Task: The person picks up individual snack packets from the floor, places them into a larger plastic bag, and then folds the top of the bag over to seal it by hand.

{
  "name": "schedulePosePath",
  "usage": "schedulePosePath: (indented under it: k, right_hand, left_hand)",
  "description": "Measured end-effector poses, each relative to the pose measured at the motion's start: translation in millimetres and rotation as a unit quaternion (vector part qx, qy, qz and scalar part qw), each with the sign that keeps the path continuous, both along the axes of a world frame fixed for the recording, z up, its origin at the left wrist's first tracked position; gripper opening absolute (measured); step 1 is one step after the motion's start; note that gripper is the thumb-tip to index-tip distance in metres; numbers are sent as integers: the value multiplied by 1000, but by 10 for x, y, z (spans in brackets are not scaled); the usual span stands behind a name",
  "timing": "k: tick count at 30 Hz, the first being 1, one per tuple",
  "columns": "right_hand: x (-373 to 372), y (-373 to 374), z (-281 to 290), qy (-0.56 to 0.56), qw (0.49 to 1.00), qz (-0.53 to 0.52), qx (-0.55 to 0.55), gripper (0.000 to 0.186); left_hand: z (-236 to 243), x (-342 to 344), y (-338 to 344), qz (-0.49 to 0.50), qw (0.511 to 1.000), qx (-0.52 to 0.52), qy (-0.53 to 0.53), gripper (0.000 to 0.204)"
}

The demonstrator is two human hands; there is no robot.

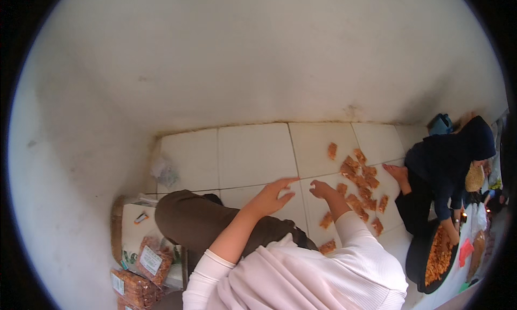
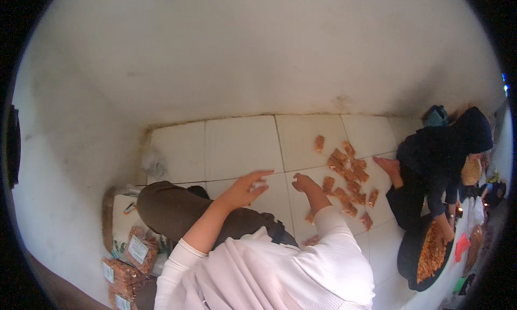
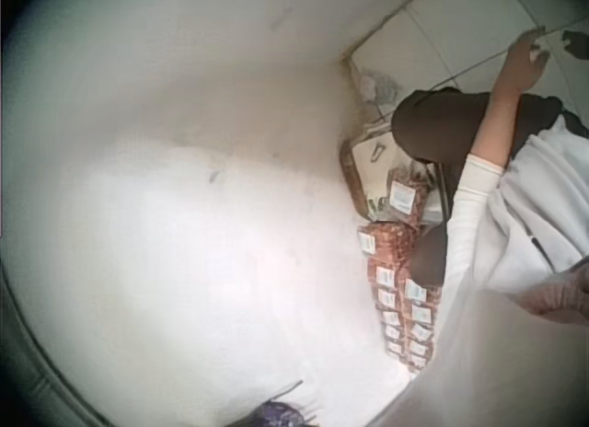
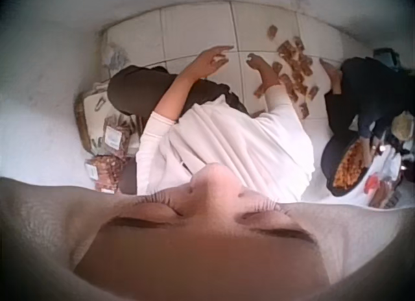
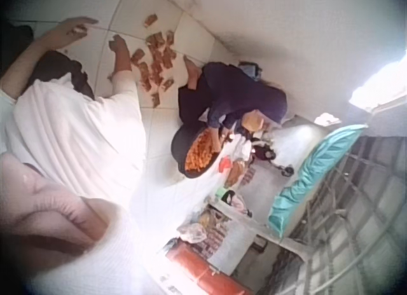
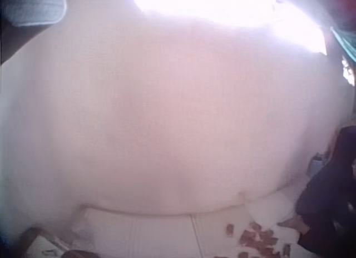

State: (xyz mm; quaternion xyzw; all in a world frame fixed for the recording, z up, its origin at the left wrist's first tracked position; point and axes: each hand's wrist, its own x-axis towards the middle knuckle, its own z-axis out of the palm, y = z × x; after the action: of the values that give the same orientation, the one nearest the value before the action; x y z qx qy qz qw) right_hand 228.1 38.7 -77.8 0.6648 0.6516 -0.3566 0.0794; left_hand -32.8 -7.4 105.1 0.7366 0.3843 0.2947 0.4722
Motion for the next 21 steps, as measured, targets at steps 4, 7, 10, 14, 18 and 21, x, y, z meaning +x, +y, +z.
schedulePosePath:
  k: [4, 7, 10, 14, 18, 21]
  right_hand:
    - [587, -657, -518, -94, 983, -111, -114, 57]
    - [833, -1086, -581, -121, 941, -287, -136, 61]
    - [769, -1229, -613, -113, 949, -251, -152, 67]
    - [355, -1147, -533, -53, 979, -157, -121, 67]
    - [83, -949, -1164, -96, 991, -72, -53, 62]
    - [-286, -502, -1387, 68, 995, -63, 45, 54]
  left_hand:
    - [-356, -31, -205, -46, 984, -113, 127, 49]
    - [-255, -163, -98, 5, 982, -113, 149, 50]
    - [-224, -178, -65, 33, 978, -127, 163, 50]
    - [-277, -177, -116, 25, 976, -137, 169, 47]
    - [-205, -129, -59, 23, 990, -112, 82, 42]
    - [145, -212, -40, 104, 988, -110, -25, 38]
